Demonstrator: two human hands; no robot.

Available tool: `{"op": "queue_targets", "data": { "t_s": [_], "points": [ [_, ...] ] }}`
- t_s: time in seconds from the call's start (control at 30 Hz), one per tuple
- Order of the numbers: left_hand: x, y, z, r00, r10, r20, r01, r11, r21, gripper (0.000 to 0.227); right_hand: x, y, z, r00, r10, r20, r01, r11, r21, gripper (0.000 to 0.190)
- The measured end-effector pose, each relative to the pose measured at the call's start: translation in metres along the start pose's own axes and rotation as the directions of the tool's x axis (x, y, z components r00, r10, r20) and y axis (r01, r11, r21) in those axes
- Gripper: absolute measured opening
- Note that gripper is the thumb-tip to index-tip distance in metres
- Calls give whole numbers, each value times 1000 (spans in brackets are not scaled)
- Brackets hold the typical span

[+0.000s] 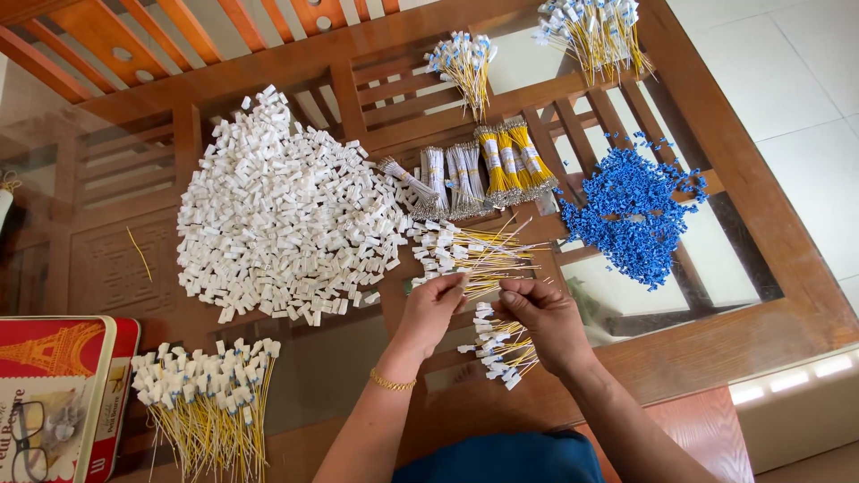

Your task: Assembling electrical wire connectors by attaching plastic housings to wire leads and sorting them on a table.

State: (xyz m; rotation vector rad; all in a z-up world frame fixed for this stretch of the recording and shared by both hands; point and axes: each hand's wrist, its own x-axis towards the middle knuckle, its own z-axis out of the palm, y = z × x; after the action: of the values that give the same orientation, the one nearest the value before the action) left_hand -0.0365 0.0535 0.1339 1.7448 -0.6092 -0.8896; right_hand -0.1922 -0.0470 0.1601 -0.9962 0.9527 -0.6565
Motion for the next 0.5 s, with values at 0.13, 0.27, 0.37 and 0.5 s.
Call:
{"op": "queue_targets", "data": {
  "t_s": [0.13, 0.27, 0.37, 0.5],
  "points": [
    [-17, 25, 11, 983, -152, 104, 183, 871, -455, 30, -13, -19, 13, 990, -125, 64, 133, 982, -136, 19],
    [-34, 50, 25, 997, -19, 77, 48, 915, -400, 26, -22, -44, 16, 937, -328, 123, 350, 892, -286, 14],
    [-38, 51, 25, 998, 33, 46, -13, 931, -365, 26, -17, -42, 9, 880, -451, 150, 473, 800, -369, 12],
    [-42, 62, 25, 996, 89, 28, -75, 940, -332, 23, -20, -40, 10, 891, -429, 148, 454, 852, -262, 12]
  ]
}}
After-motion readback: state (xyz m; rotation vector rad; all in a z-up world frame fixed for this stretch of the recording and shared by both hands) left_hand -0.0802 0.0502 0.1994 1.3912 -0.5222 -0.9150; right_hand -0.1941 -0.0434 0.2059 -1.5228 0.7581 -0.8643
